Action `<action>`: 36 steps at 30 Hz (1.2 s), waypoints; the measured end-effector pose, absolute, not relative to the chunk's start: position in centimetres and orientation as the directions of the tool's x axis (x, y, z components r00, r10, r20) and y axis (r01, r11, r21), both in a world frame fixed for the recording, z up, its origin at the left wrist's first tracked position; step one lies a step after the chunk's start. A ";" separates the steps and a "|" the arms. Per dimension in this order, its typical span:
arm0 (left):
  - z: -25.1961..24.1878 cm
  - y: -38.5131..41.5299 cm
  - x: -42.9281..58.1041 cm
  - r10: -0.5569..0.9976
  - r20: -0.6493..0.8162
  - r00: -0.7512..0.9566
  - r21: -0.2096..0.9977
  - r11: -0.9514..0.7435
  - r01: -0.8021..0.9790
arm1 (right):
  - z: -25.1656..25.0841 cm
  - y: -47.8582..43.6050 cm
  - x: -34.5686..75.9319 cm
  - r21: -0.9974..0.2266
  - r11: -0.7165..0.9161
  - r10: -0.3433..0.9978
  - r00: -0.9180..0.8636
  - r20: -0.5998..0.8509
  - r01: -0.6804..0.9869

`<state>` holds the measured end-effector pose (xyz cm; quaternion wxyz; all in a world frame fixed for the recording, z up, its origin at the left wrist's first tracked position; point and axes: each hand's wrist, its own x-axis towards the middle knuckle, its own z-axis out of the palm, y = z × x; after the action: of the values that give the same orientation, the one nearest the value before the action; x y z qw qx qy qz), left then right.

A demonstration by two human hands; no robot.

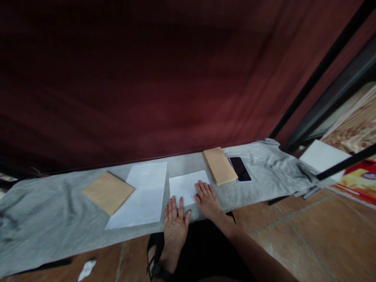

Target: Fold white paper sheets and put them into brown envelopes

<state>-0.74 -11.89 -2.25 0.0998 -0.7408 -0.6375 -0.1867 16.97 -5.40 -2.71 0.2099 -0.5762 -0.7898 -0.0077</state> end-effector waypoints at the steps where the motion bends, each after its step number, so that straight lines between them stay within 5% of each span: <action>1: -2.3 -11.9 -0.7 0.905 0.410 0.111 0.091 -0.161 0.983 | -2.9 -5.7 17.3 -0.230 0.314 0.909 -0.221 0.354 0.921; 7: -2.4 -10.9 0.4 0.907 0.414 0.079 0.124 -0.142 0.982 | -3.3 -7.6 18.9 -0.186 0.285 0.887 -0.185 0.422 0.940; 18: -1.3 -3.4 5.5 0.970 0.158 0.183 0.193 -0.212 0.958 | -3.2 -7.9 18.9 -0.118 0.271 0.879 -0.196 0.434 0.955; 36: -2.9 -4.7 -0.1 0.913 0.403 -0.065 0.208 -0.023 0.978 | -2.8 -8.0 18.6 -0.194 0.242 0.877 -0.128 0.464 0.951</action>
<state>-0.05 -4.66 -2.95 0.0735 -0.6799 -0.6952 -0.2214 18.65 -7.96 -2.83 0.2497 -0.6111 -0.7475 -0.0741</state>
